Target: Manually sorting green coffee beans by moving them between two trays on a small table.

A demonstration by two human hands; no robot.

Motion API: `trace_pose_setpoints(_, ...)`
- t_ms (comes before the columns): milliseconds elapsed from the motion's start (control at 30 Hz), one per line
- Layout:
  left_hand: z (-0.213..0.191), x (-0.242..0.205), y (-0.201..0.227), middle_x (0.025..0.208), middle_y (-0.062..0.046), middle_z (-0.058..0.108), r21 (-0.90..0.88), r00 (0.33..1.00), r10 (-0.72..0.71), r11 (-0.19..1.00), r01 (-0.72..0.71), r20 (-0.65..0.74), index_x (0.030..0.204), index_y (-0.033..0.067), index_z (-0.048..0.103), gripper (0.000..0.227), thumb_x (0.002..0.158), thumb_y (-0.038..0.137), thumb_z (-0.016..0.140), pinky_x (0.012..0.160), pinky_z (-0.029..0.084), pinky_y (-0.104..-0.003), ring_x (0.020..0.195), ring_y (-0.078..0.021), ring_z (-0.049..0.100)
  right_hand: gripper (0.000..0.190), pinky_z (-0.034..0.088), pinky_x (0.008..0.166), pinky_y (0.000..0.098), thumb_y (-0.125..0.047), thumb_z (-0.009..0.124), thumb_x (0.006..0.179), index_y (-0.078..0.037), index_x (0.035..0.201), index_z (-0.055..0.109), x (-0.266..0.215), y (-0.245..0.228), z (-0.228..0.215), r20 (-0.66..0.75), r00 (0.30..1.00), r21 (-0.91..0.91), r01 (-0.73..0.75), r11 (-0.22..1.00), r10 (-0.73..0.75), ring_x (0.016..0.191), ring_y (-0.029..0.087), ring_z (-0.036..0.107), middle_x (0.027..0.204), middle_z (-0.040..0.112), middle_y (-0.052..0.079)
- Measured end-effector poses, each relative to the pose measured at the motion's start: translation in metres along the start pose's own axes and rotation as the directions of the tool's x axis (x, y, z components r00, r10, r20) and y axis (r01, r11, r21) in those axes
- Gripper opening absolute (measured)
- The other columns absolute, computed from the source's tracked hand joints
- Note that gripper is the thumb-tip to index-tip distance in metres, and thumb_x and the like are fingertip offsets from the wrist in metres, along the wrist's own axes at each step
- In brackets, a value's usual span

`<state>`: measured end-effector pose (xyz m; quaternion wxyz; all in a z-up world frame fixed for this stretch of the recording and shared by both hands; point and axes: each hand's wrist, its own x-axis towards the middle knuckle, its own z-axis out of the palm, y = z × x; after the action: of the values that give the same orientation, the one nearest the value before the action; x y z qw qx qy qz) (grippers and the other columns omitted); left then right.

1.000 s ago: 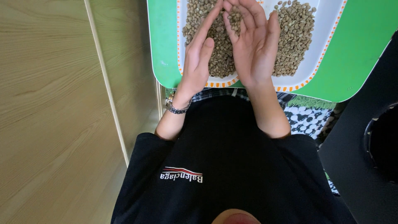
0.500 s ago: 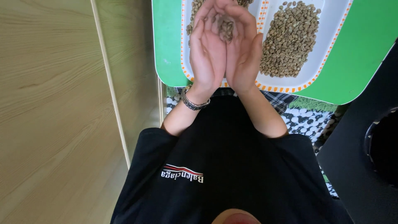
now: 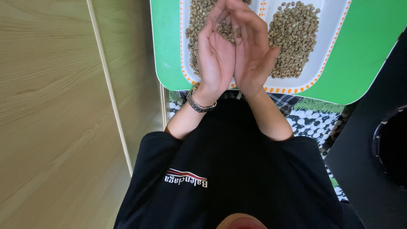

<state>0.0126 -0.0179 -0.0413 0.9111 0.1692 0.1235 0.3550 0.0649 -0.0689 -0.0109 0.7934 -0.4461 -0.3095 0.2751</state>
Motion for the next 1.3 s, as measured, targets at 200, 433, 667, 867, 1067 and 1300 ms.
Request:
trace_pose_setpoints(200, 0.007, 0.0, -0.011, 0.15, -0.013, 0.057, -0.017, 0.998, -0.036, 0.999, 0.037, 0.053, 0.156, -0.0014, 0.049, 0.043, 0.124, 0.022, 0.032, 0.133, 0.03, -0.036, 0.146, -0.0197, 0.049, 0.075, 0.032, 0.137, 0.0397, -0.064, 0.006, 0.107, -0.016, 0.145, 0.05, 0.005, -0.004, -0.011, 0.045, 0.991, -0.137, 0.129, 0.982, -0.123, 0.156, 0.016, 0.042, 0.157, 0.051, 0.002)
trace_pose_setpoints(433, 0.019, 0.006, -0.036, 0.142, -0.015, 0.062, -0.147, 0.977, -0.156, 0.973, 0.178, 0.148, 0.148, -0.0046, 0.055, 0.036, 0.122, 0.017, 0.043, 0.125, 0.028, -0.036, 0.136, -0.0226, 0.052, 0.081, 0.026, 0.137, 0.048, -0.069, 0.002, 0.102, -0.015, 0.136, 0.053, 0.005, -0.027, -0.035, 0.056, 0.987, -0.284, 0.16, 0.945, -0.15, 0.146, 0.02, 0.047, 0.147, 0.055, 0.006)
trace_pose_setpoints(667, 0.033, -0.002, -0.073, 0.141, -0.01, 0.059, -0.129, 0.943, -0.303, 0.939, 0.32, 0.137, 0.142, -0.0034, 0.06, 0.039, 0.121, 0.021, 0.039, 0.123, 0.031, -0.035, 0.137, -0.0169, 0.049, 0.08, 0.03, 0.138, 0.048, -0.067, 0.004, 0.103, -0.014, 0.137, 0.053, -0.01, -0.053, -0.075, -0.019, 0.984, -0.262, 0.169, 0.95, -0.18, 0.152, 0.024, 0.044, 0.15, 0.054, 0.01)
trace_pose_setpoints(867, 0.054, 0.008, -0.078, 0.142, -0.016, 0.065, -0.1, 0.937, -0.251, 0.954, 0.281, 0.241, 0.148, -0.0021, 0.057, 0.045, 0.123, 0.026, 0.032, 0.124, 0.042, -0.038, 0.136, -0.0232, 0.059, 0.032, 0.048, 0.109, 0.0433, -0.038, 0.049, 0.109, -0.008, 0.12, 0.054, -0.024, -0.077, -0.11, -0.144, 0.941, -0.561, 0.177, 0.809, -0.305, 0.116, 0.025, 0.058, 0.117, 0.06, 0.011)
trace_pose_setpoints(1067, 0.057, 0.011, -0.076, 0.154, -0.02, 0.06, -0.159, 0.92, -0.261, 0.935, 0.316, 0.293, 0.156, -0.0043, 0.05, 0.049, 0.124, 0.026, 0.027, 0.136, 0.037, -0.04, 0.149, -0.0277, 0.053, 0.028, 0.051, 0.079, 0.0346, 0.005, 0.087, 0.084, 0.006, 0.105, 0.069, -0.033, -0.088, -0.12, -0.107, 0.982, -0.84, -0.006, 0.542, -0.156, 0.086, 0.024, 0.059, 0.098, 0.065, 0.014)
trace_pose_setpoints(1300, 0.065, 0.006, -0.071, 0.153, -0.019, 0.061, -0.043, 0.937, -0.235, 0.966, 0.255, 0.258, 0.154, -0.0032, 0.052, 0.051, 0.123, 0.027, 0.024, 0.135, 0.039, -0.038, 0.149, -0.0272, 0.055, 0.02, 0.045, 0.069, 0.0303, 0.002, 0.085, 0.09, 0.007, 0.102, 0.07, -0.027, -0.089, -0.108, -0.071, 0.993, -0.835, -0.01, 0.55, -0.091, 0.077, 0.02, 0.054, 0.091, 0.064, 0.012)
